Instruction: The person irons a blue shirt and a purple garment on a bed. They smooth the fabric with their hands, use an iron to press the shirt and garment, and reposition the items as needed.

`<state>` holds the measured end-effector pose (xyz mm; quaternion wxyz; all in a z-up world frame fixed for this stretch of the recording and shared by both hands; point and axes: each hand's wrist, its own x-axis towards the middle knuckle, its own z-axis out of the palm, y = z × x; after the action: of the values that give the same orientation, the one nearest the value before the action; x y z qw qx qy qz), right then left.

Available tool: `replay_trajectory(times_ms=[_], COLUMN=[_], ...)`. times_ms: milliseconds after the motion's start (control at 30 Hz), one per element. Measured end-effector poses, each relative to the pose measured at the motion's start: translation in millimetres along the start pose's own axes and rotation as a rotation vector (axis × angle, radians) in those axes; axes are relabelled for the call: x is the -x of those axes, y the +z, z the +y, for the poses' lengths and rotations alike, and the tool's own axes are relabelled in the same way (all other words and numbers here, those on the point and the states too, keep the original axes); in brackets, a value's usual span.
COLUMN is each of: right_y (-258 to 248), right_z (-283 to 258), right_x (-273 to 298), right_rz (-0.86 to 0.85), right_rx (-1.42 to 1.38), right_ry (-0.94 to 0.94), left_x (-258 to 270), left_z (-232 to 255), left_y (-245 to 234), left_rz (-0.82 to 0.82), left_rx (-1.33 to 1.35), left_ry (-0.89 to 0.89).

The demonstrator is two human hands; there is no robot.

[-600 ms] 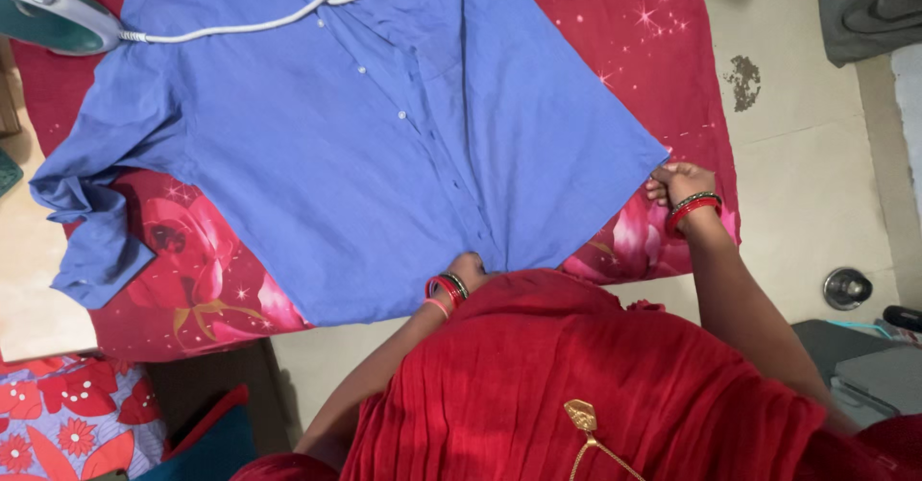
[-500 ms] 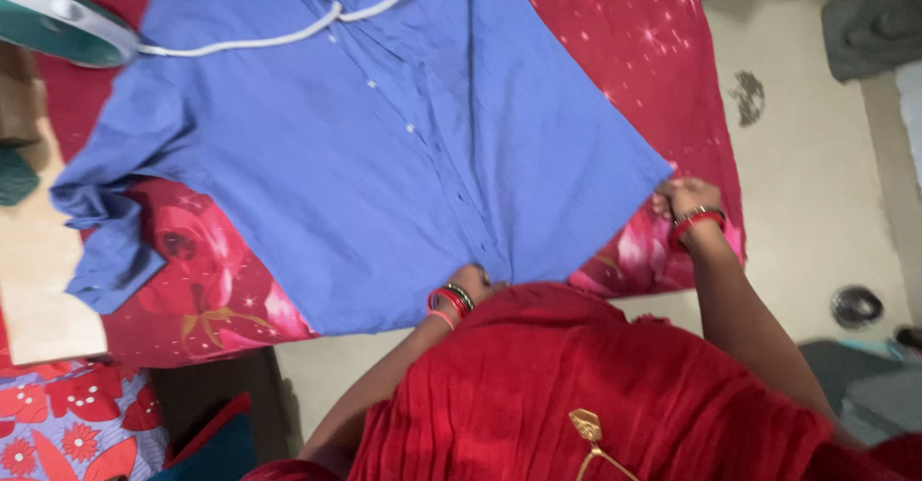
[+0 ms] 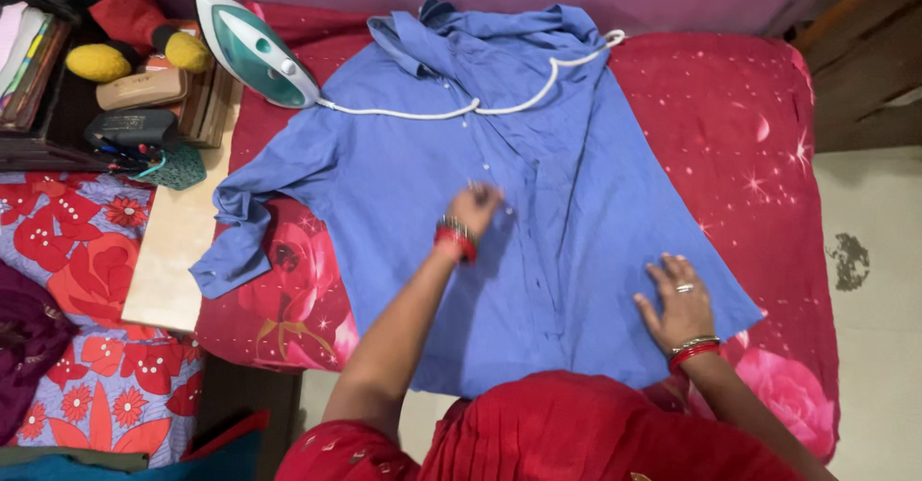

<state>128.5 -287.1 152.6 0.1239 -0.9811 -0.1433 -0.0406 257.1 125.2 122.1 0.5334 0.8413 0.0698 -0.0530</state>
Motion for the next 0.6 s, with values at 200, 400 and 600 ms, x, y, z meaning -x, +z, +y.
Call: replay_trajectory(times_ms=[200,400,600], right_y=[32,40,33], right_z=[1,9,1], right_x=[2,2,-1], right_rz=[-0.037,-0.032,0.015], right_rx=[0.053,0.022,-0.057], right_ry=[-0.037,0.003,0.031], left_x=[-234,-308,-329], left_z=[-32,-43,-35], left_y=[-47,-87,-81], left_rz=[0.538,0.663,0.810], left_rx=[0.363,0.173,-0.287], left_ry=[-0.281,-0.224,0.180])
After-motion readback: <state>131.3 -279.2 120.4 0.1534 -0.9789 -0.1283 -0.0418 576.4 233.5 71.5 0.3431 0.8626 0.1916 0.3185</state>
